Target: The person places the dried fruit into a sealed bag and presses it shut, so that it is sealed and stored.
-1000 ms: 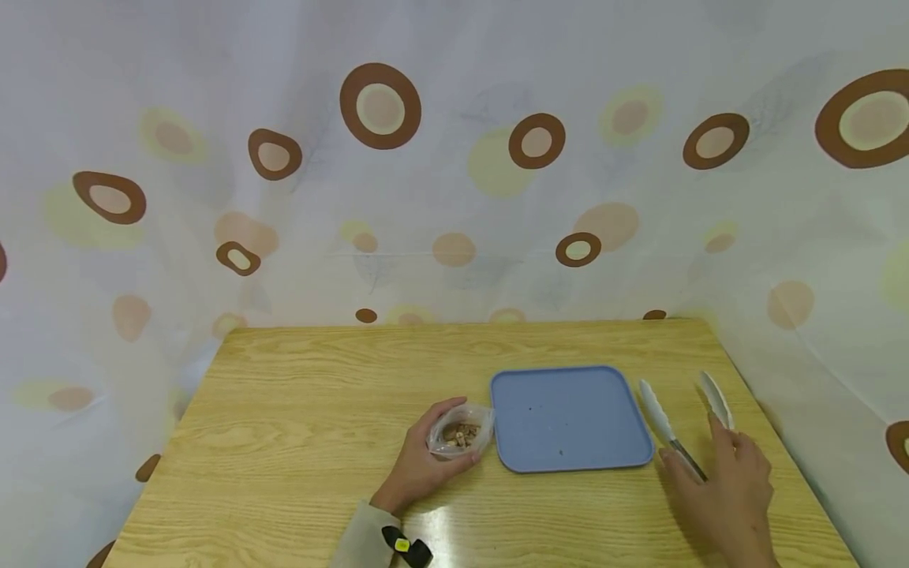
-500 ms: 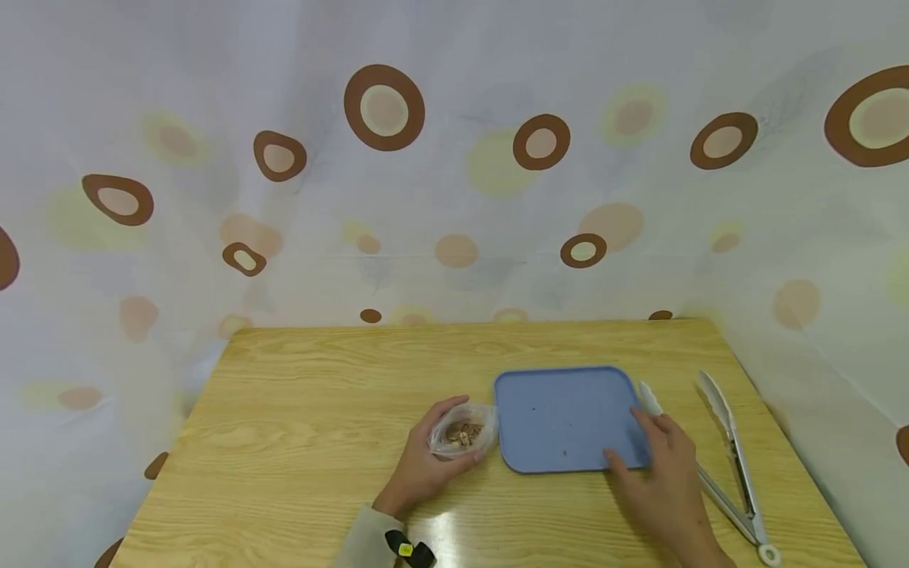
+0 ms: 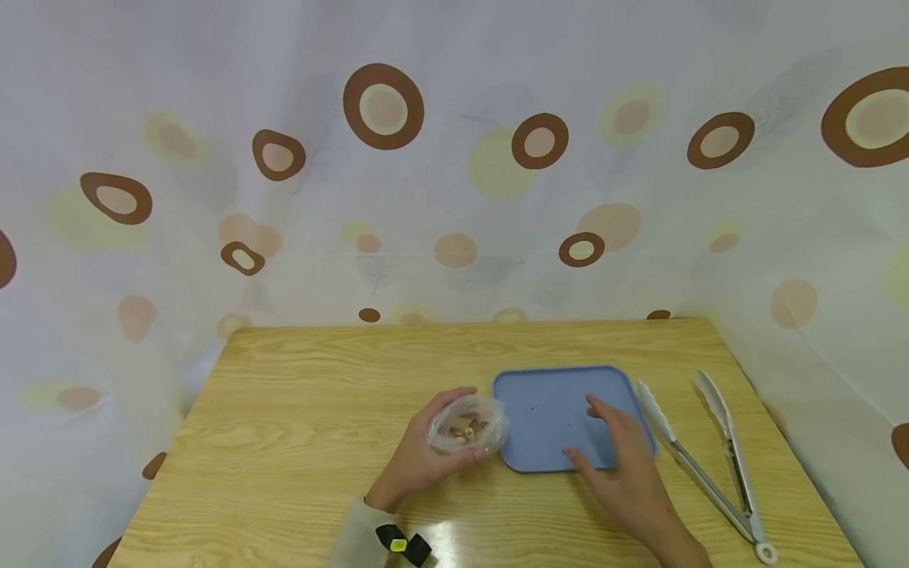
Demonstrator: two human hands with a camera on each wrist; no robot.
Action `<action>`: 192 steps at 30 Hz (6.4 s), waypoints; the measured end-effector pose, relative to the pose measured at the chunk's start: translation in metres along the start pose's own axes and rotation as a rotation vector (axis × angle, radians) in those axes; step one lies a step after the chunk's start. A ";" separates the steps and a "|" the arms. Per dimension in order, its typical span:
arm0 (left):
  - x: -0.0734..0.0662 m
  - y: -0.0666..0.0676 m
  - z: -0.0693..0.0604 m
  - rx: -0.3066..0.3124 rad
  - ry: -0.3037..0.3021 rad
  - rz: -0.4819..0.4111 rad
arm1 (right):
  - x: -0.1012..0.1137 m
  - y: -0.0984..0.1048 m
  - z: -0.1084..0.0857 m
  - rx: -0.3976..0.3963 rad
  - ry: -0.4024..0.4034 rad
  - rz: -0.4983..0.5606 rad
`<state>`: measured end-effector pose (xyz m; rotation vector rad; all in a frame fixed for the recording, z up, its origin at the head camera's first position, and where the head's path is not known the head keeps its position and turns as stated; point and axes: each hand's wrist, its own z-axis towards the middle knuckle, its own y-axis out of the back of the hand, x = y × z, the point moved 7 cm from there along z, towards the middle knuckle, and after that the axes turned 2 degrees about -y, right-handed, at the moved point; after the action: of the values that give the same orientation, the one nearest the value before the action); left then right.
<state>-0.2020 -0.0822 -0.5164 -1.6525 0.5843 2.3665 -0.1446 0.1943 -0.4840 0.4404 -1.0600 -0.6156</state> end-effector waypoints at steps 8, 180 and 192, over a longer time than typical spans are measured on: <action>-0.025 -0.008 0.008 0.133 -0.089 -0.158 | 0.037 -0.011 0.017 0.093 0.090 0.043; -0.083 0.014 0.006 -0.264 -0.415 -0.024 | 0.006 -0.050 0.006 0.478 0.016 0.283; -0.086 0.023 0.006 -0.307 -0.417 -0.044 | 0.009 -0.046 -0.004 0.440 -0.021 0.487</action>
<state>-0.1851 -0.0946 -0.4303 -1.1875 0.1113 2.7584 -0.1493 0.1540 -0.5081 0.5310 -1.2701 0.0509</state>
